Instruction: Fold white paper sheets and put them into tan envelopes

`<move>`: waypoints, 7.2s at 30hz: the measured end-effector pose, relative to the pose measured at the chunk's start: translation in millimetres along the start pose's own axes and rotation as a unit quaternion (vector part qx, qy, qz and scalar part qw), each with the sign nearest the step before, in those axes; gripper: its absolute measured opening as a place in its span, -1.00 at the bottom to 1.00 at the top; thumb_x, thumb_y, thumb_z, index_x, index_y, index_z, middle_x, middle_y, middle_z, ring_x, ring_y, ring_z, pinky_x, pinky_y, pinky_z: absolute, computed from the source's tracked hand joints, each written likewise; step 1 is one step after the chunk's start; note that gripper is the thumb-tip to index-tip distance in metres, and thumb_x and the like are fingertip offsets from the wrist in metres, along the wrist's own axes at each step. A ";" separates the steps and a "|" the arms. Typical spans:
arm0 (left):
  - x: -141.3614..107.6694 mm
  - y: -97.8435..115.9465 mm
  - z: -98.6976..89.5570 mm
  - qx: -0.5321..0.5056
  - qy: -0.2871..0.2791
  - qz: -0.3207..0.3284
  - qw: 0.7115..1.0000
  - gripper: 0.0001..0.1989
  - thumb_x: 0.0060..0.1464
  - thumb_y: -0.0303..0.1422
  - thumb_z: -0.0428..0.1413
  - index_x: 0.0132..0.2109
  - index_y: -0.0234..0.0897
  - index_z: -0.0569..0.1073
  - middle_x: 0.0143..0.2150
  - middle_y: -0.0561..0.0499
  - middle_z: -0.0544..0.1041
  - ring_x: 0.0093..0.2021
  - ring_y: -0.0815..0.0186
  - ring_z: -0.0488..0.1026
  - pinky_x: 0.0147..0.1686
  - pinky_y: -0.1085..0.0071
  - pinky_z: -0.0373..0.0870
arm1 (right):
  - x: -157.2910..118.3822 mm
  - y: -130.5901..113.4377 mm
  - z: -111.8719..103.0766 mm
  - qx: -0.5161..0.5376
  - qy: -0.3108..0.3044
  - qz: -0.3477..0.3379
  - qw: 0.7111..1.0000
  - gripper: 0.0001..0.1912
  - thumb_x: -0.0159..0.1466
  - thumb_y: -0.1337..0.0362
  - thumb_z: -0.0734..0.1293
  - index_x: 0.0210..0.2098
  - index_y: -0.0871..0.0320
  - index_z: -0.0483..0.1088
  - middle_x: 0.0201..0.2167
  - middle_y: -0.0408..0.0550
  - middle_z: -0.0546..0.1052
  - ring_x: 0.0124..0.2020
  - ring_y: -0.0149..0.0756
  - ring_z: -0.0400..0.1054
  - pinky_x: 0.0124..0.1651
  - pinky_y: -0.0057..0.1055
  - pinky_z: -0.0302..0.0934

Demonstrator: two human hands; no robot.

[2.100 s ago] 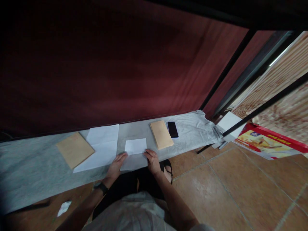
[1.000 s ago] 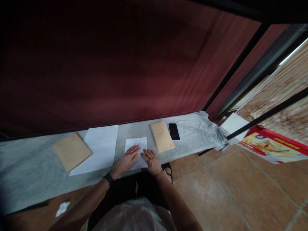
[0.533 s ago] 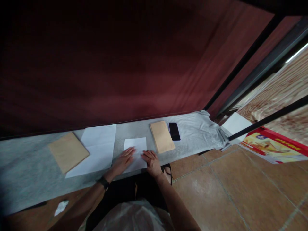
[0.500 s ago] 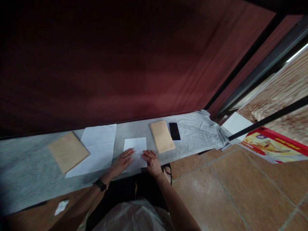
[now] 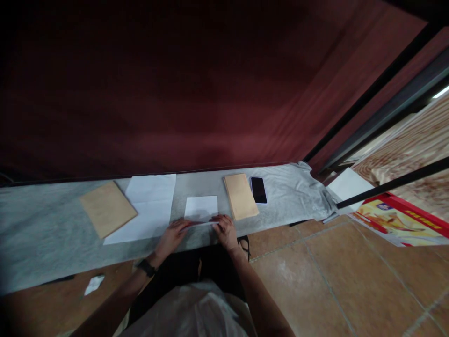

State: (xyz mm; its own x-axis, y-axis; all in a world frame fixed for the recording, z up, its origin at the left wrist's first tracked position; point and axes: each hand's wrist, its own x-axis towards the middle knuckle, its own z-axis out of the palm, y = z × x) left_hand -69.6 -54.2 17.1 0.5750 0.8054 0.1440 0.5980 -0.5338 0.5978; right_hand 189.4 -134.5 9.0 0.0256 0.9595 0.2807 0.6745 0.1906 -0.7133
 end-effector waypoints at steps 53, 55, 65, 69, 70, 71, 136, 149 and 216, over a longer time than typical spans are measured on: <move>54.4 35.1 1.2 0.190 0.014 -0.284 0.939 -0.57 0.40 -0.24 -0.20 0.13 -0.33 0.46 -0.12 -0.22 0.64 -0.17 0.09 0.62 -0.22 0.29 0.47 | 59.2 -14.8 21.3 -0.278 -0.002 0.123 0.953 -0.57 0.46 0.17 0.11 0.20 0.22 0.34 -0.07 0.28 0.57 -0.01 0.09 0.38 0.18 0.07 -0.02; 56.0 34.2 0.9 0.196 0.009 -0.285 0.938 -0.56 0.41 -0.23 -0.20 0.14 -0.33 0.45 -0.15 -0.22 0.64 -0.17 0.10 0.62 -0.21 0.30 0.47 | 60.4 -13.5 22.8 -0.283 0.006 0.115 0.952 -0.57 0.47 0.18 0.10 0.19 0.23 0.35 -0.08 0.28 0.57 -0.02 0.07 0.37 0.18 0.07 -0.01; 63.7 27.4 3.6 0.212 0.007 -0.301 0.930 -0.54 0.40 -0.18 -0.20 0.17 -0.33 0.42 -0.18 -0.22 0.64 -0.20 0.10 0.63 -0.23 0.31 0.48 | 58.1 -16.8 20.3 -0.269 0.002 0.115 0.956 -0.54 0.46 0.20 0.12 0.28 0.24 0.28 0.08 0.31 0.47 0.12 0.09 0.29 0.23 0.10 0.02; 63.5 31.5 1.5 0.222 0.000 -0.300 0.928 -0.53 0.41 -0.19 -0.22 0.18 -0.34 0.41 -0.20 -0.21 0.65 -0.20 0.11 0.63 -0.22 0.31 0.47 | 42.6 -21.7 25.7 -0.230 -0.010 0.007 0.973 -0.50 0.47 0.23 0.11 0.36 0.16 0.19 0.32 0.18 0.31 0.36 0.03 0.09 0.35 0.09 -0.06; 63.5 32.6 0.9 0.221 -0.003 -0.302 0.927 -0.54 0.41 -0.19 -0.21 0.18 -0.34 0.41 -0.20 -0.21 0.65 -0.20 0.11 0.62 -0.21 0.32 0.47 | 37.8 -23.3 28.0 -0.221 -0.020 -0.020 0.975 -0.49 0.47 0.24 0.11 0.37 0.14 0.17 0.36 0.13 0.27 0.39 0.00 0.05 0.38 0.07 -0.08; 63.5 33.5 0.3 0.220 -0.005 -0.304 0.927 -0.54 0.41 -0.20 -0.21 0.17 -0.34 0.42 -0.19 -0.21 0.65 -0.20 0.12 0.62 -0.21 0.32 0.47 | 33.1 -25.0 30.1 -0.213 -0.033 -0.040 0.976 -0.49 0.47 0.24 0.11 0.39 0.12 0.15 0.39 0.08 0.24 0.41 -0.04 0.03 0.40 0.04 -0.09; -24.7 26.3 19.4 0.256 -0.061 0.038 0.964 -0.08 0.26 0.10 -0.04 0.43 -0.61 0.00 0.47 -0.47 -0.03 0.50 -0.05 -0.17 0.43 0.00 -0.14 | -15.4 -13.1 26.0 -0.299 -0.014 -0.043 0.953 -0.39 0.51 0.12 0.02 0.40 0.39 0.09 0.37 0.29 0.23 0.42 0.00 0.03 0.38 -0.02 0.01; -25.4 27.2 19.6 0.246 -0.061 0.029 0.967 -0.11 0.27 0.10 -0.06 0.42 -0.57 0.03 0.47 -0.42 0.00 0.51 -0.02 -0.17 0.43 0.03 -0.16 | -14.0 -29.2 33.5 -0.296 -0.095 -0.090 0.946 -0.47 0.50 0.18 0.11 0.40 0.21 0.12 0.42 0.18 0.16 0.42 -0.06 0.03 0.40 0.00 -0.06; 17.3 42.6 46.9 0.233 -0.021 0.009 0.972 -0.36 0.33 -0.23 -0.15 0.41 -0.54 0.10 0.48 -0.31 0.06 0.50 0.07 -0.09 0.45 0.11 -0.12 | 28.6 -10.1 37.3 -0.276 -0.063 -0.041 0.958 -0.42 0.49 0.12 0.10 0.41 0.27 0.10 0.43 0.20 0.13 0.43 -0.08 0.03 0.42 -0.04 -0.06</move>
State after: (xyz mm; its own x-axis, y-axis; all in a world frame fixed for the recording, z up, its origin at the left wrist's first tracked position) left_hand -8.0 -75.1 8.2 0.6044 0.7886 0.1133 0.7696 -0.6147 0.1725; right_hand 155.9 -101.2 0.2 -0.1093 0.9701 0.2169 0.9587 0.1605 -0.2347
